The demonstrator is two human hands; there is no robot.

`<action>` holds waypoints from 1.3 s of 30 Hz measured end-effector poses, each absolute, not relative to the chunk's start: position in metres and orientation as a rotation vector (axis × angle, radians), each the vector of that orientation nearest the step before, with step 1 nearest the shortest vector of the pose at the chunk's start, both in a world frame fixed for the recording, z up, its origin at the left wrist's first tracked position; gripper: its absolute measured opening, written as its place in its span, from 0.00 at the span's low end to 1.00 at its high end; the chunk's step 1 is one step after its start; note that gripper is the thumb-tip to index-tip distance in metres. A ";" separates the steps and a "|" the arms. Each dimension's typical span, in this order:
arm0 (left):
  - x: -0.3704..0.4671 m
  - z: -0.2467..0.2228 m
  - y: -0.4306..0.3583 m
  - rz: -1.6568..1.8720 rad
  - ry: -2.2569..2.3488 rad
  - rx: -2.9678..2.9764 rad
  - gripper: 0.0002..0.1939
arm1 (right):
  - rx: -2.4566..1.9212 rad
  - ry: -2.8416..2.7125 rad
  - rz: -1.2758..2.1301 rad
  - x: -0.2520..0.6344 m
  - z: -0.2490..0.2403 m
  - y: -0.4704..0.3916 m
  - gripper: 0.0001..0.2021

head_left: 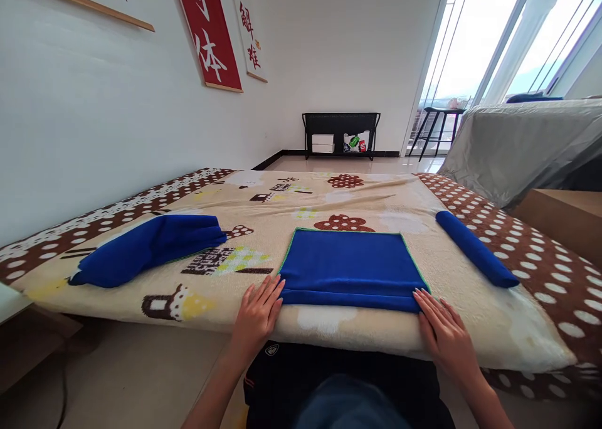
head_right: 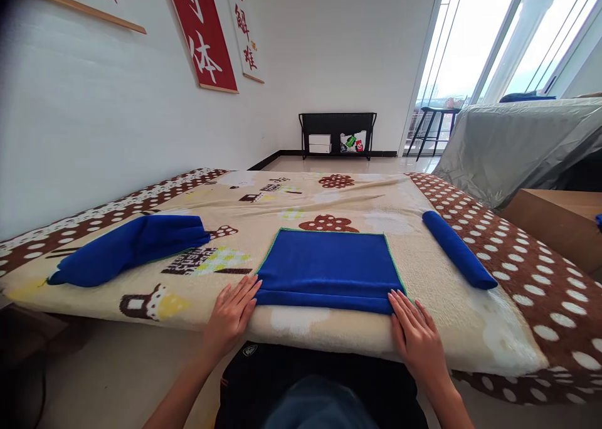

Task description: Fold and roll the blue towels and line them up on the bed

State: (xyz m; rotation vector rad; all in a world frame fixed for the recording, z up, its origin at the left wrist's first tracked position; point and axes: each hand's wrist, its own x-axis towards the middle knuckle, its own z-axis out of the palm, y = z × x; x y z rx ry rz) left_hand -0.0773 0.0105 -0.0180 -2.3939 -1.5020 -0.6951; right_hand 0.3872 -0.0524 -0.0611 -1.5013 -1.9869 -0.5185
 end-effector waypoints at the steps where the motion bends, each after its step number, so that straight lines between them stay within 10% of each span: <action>1: -0.081 -0.018 0.011 -0.696 -1.515 -2.393 0.23 | -1.515 -1.984 -0.526 0.389 -0.061 -0.054 0.27; 26: -0.093 0.014 0.021 -0.795 -1.644 -2.746 0.13 | -1.585 -2.023 0.224 0.433 -0.024 -0.025 0.18; 39: 0.027 -0.004 -0.003 -0.923 -1.343 -2.381 0.19 | -1.277 -1.993 -0.397 0.296 -0.035 -0.030 0.20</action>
